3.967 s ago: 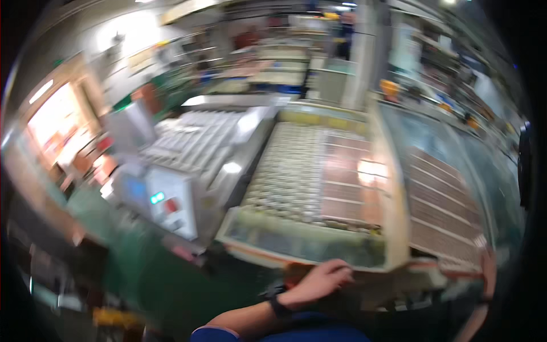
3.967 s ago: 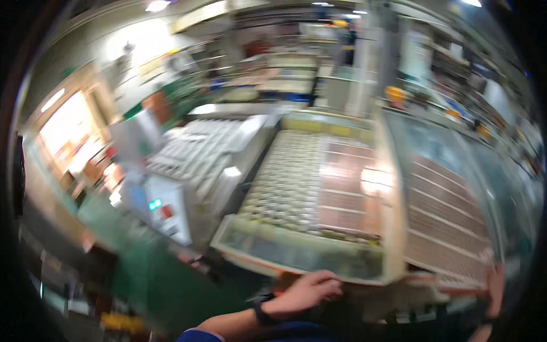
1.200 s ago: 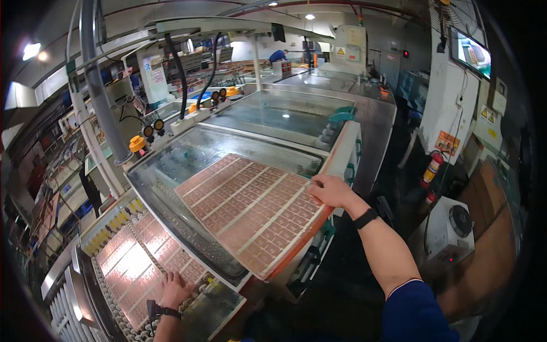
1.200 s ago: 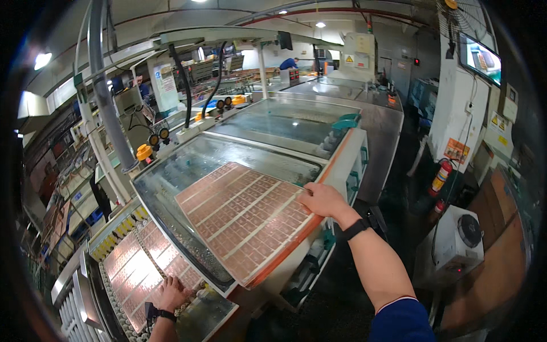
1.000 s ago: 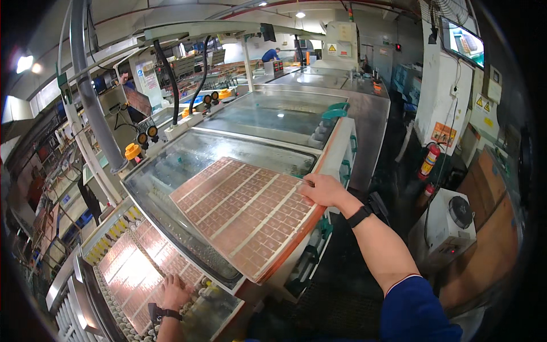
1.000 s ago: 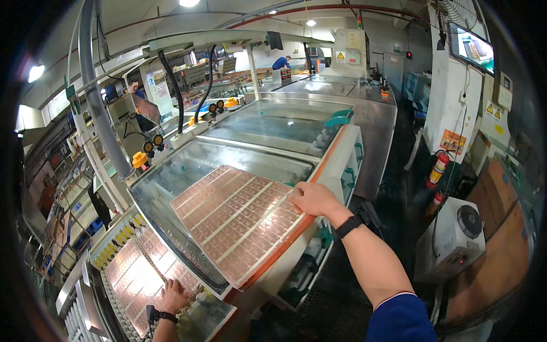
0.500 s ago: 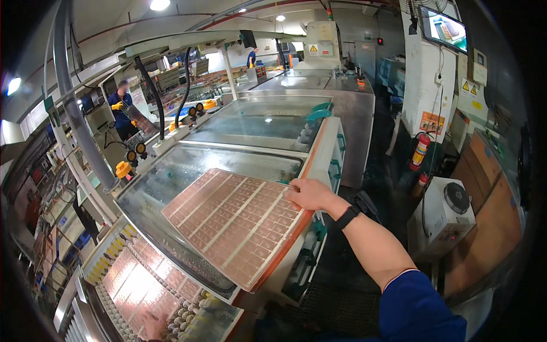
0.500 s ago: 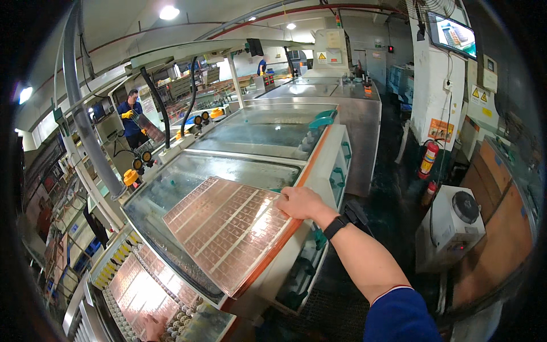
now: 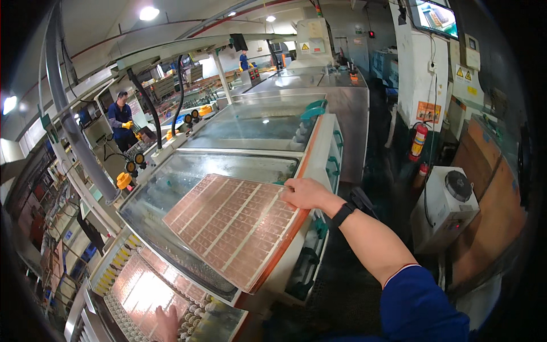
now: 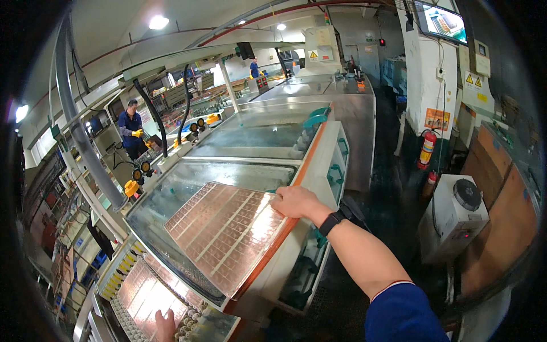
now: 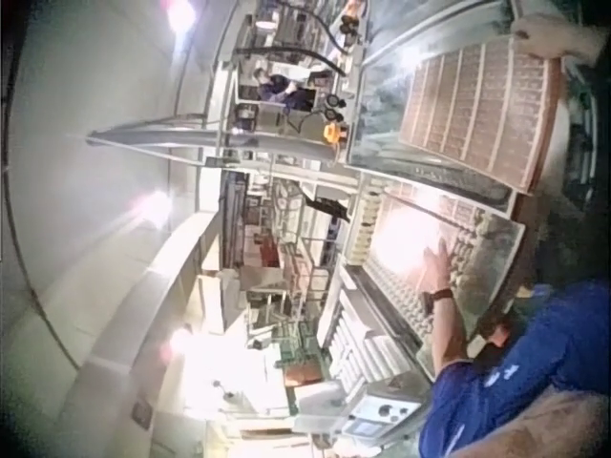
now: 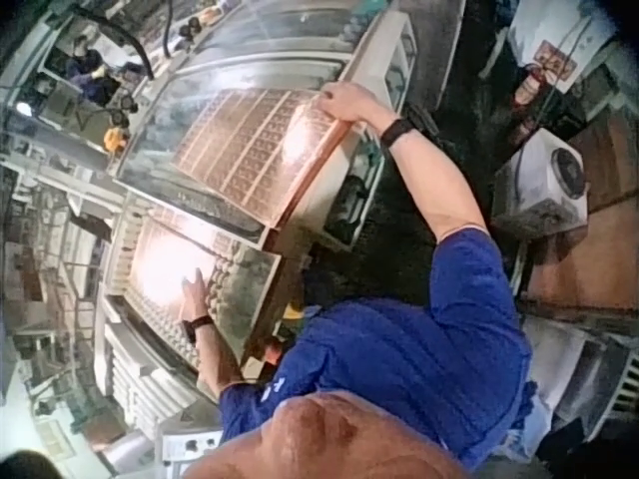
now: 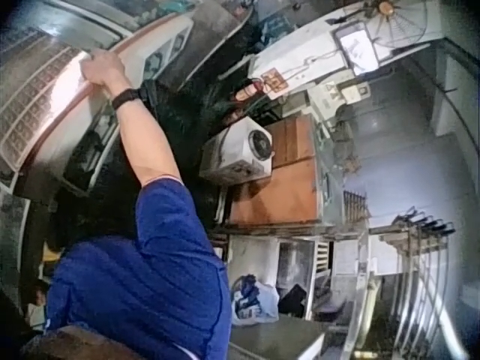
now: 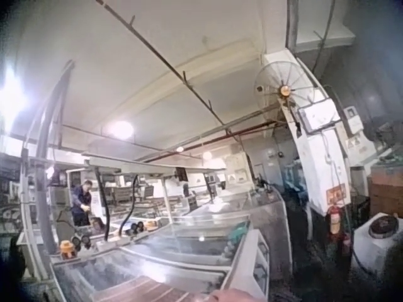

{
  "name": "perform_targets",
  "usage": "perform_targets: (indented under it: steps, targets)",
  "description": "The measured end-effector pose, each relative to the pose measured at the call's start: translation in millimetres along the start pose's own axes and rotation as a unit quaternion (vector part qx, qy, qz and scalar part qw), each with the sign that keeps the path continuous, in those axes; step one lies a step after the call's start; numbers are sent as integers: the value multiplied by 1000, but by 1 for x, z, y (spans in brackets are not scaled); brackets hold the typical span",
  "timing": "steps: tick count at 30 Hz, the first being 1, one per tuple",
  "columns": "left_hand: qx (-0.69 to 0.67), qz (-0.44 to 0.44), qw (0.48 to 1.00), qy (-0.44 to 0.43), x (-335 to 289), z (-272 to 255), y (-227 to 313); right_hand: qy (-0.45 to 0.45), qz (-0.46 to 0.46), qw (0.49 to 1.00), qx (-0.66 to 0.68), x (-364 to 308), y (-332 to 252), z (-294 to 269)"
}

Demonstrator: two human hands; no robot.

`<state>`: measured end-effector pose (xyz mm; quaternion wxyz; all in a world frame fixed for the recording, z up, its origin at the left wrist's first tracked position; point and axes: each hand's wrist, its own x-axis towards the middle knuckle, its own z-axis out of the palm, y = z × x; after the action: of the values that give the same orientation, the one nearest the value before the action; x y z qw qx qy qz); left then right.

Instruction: The recorder loads and monitors copper PCB panels through a processing machine on a factory floor.

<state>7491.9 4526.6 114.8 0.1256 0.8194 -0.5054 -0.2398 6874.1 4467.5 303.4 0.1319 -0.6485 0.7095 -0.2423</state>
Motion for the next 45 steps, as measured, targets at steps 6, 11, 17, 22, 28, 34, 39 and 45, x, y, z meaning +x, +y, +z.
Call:
perform_targets:
  steps: [6,11,17,22,28,34,39,45]
  targets:
    - [-324,438,836,70,-170,-1,187,-25,1,1000,-17,5,-9,-2]
    - [-118,591,795,62,-188,1,240,-34,2,999,-7,3,-9,-7]
    - [-9,613,783,104,-184,-4,242,-59,-11,997,47,8,-9,-14]
    - [-62,585,781,209,-165,-1,201,-118,19,991,58,5,-16,-20]
    - [-31,574,799,175,-183,-6,173,-60,-18,998,-7,-1,-16,-17]
    - [-179,540,815,114,-201,5,171,-68,-8,998,-9,-2,-13,-16]
    - [-399,387,827,84,-204,18,165,-62,-9,998,-5,-4,-14,-15]
    - [-452,298,840,-39,-206,7,169,-42,-10,999,-9,-3,-11,-11]
